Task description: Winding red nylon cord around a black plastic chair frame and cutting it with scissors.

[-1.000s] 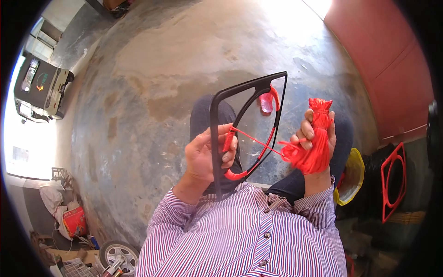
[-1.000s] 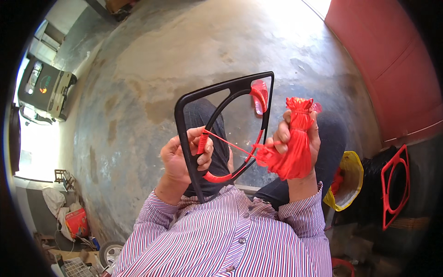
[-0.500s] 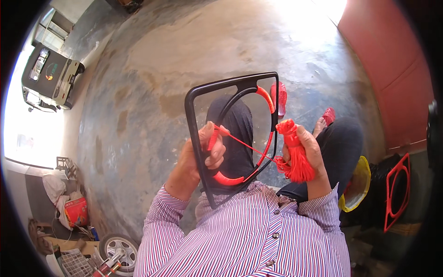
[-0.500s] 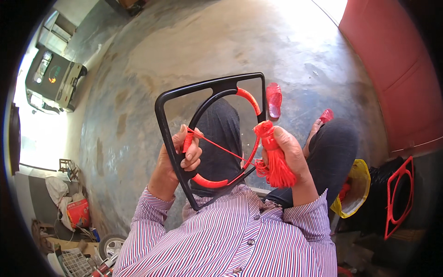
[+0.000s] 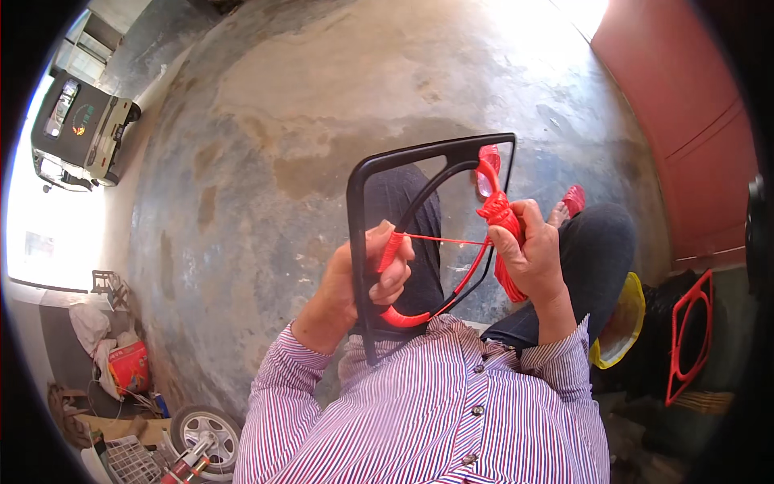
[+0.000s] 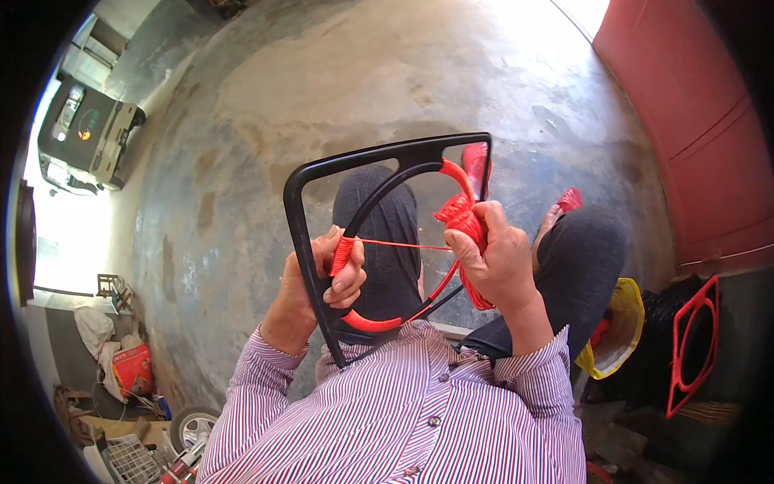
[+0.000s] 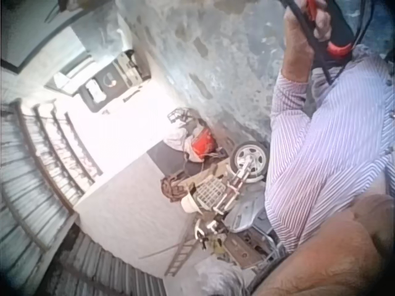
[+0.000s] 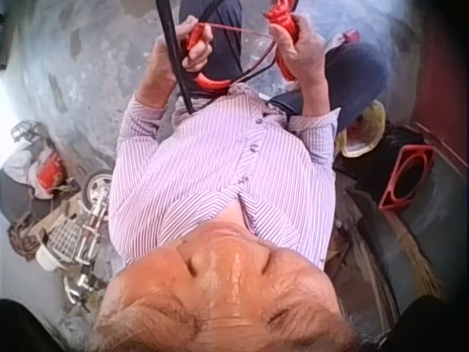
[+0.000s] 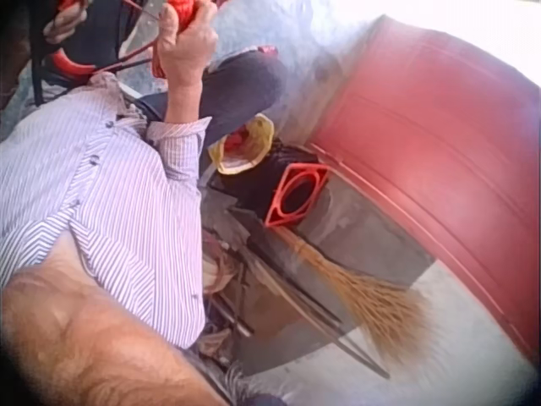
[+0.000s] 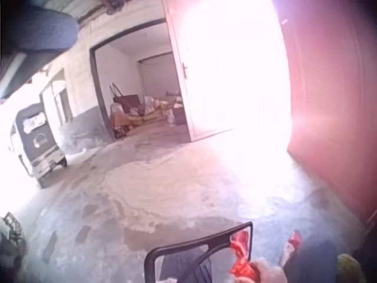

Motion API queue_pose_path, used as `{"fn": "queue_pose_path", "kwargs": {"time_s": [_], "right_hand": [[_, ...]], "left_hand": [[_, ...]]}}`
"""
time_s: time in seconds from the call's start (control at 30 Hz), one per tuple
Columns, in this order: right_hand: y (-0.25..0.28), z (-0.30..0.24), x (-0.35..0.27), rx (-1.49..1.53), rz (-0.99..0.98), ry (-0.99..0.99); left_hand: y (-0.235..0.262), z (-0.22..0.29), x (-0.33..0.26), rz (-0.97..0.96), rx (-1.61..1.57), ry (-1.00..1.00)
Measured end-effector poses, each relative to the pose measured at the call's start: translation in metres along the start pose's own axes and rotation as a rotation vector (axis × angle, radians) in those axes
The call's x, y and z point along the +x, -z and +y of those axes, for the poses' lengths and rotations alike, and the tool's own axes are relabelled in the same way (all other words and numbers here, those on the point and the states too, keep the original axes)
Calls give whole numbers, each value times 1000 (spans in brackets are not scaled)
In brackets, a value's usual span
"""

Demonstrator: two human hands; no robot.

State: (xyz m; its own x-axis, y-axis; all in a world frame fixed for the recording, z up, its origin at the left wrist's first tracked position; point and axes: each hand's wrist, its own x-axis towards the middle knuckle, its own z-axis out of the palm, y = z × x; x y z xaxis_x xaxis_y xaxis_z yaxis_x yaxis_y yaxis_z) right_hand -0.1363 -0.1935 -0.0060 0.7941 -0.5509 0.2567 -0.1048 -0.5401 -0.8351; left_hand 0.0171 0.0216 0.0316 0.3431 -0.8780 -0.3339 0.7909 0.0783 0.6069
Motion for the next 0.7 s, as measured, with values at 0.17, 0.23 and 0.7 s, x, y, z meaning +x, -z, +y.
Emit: {"fn": "queue_pose_path", "kwargs": {"time_s": [0.17, 0.23, 0.7], "right_hand": [[-23, 8, -8, -226, -69, 94], [-35, 6, -11, -248, -109, 112], [-15, -16, 13, 904, -145, -279]], "left_hand": [[-10, -5, 0, -78, 120, 43], [-7, -8, 1, -154, 151, 55], [-62, -31, 1, -73, 215, 44]]}}
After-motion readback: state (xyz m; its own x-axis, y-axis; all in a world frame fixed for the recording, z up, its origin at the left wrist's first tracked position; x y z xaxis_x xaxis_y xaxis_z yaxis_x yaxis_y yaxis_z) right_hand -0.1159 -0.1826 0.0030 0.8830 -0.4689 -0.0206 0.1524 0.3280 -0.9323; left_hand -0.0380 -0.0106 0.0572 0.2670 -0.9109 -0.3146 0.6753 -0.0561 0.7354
